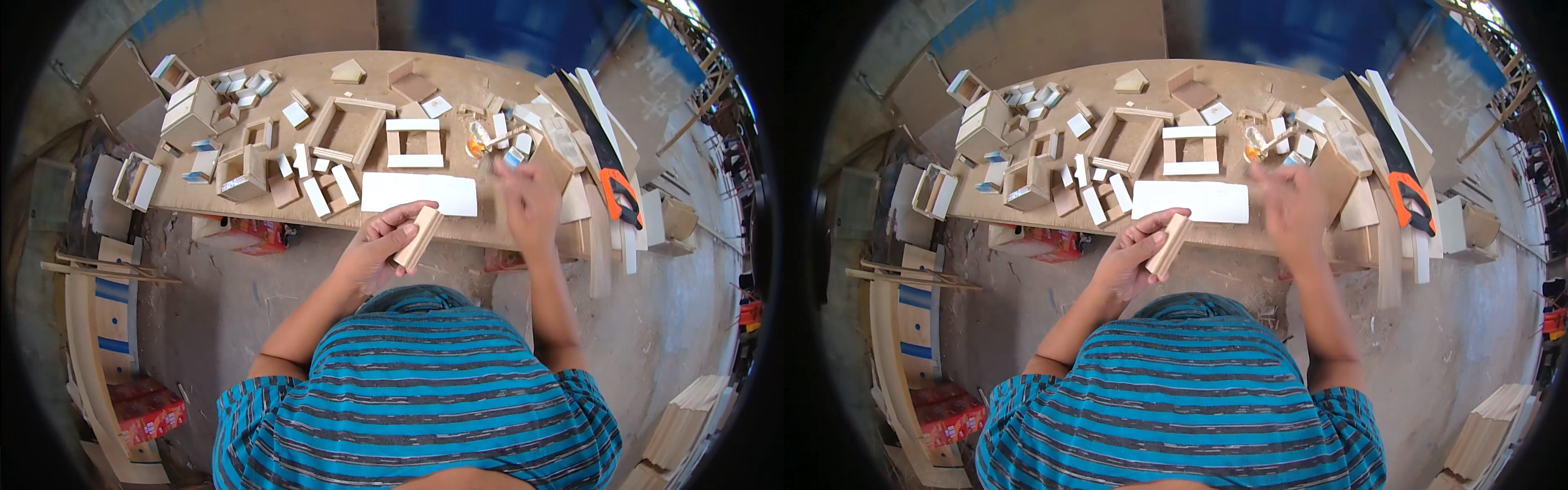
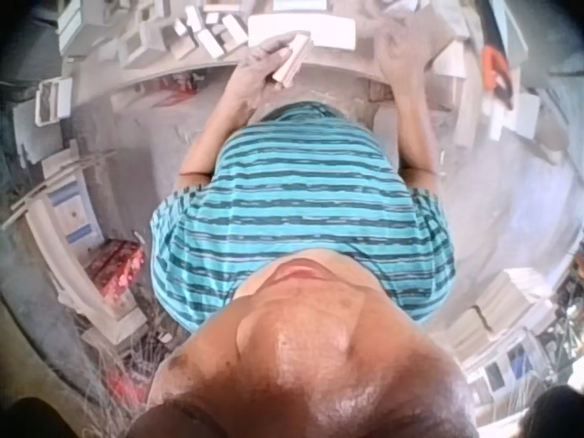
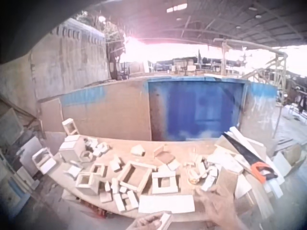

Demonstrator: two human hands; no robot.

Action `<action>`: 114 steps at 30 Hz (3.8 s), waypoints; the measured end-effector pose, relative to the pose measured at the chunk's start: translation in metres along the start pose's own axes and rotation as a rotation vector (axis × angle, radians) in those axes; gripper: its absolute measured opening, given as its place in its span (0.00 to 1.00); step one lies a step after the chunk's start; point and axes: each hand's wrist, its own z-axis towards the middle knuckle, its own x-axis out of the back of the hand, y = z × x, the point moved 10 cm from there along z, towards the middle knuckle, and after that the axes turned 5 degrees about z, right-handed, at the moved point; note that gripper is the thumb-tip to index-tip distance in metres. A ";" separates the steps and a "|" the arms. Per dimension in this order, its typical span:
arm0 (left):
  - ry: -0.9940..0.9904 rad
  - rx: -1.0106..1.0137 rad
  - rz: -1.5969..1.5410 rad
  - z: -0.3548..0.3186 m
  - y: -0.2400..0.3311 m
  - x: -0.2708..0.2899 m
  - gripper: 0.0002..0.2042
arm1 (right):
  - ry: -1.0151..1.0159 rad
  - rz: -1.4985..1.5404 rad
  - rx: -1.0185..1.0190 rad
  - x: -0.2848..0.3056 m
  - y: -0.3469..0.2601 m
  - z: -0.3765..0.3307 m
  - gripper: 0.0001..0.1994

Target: The person applies glue to small wooden blocks using a stick and joins the pieces together to assemble small structures. They use sandpaper to rub the edges of a wooden block on a workbench.

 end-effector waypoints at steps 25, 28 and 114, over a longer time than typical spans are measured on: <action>0.716 -0.462 0.243 -0.076 0.035 0.168 0.12 | -0.026 -0.245 -0.024 -0.036 0.095 -0.035 0.06; 0.763 -0.488 0.250 -0.081 0.041 0.171 0.12 | -0.075 0.065 -0.073 -0.046 0.071 0.008 0.05; -0.016 -0.011 -0.110 -0.022 0.030 0.066 0.22 | -1.092 0.878 0.120 -0.082 -0.070 0.010 0.23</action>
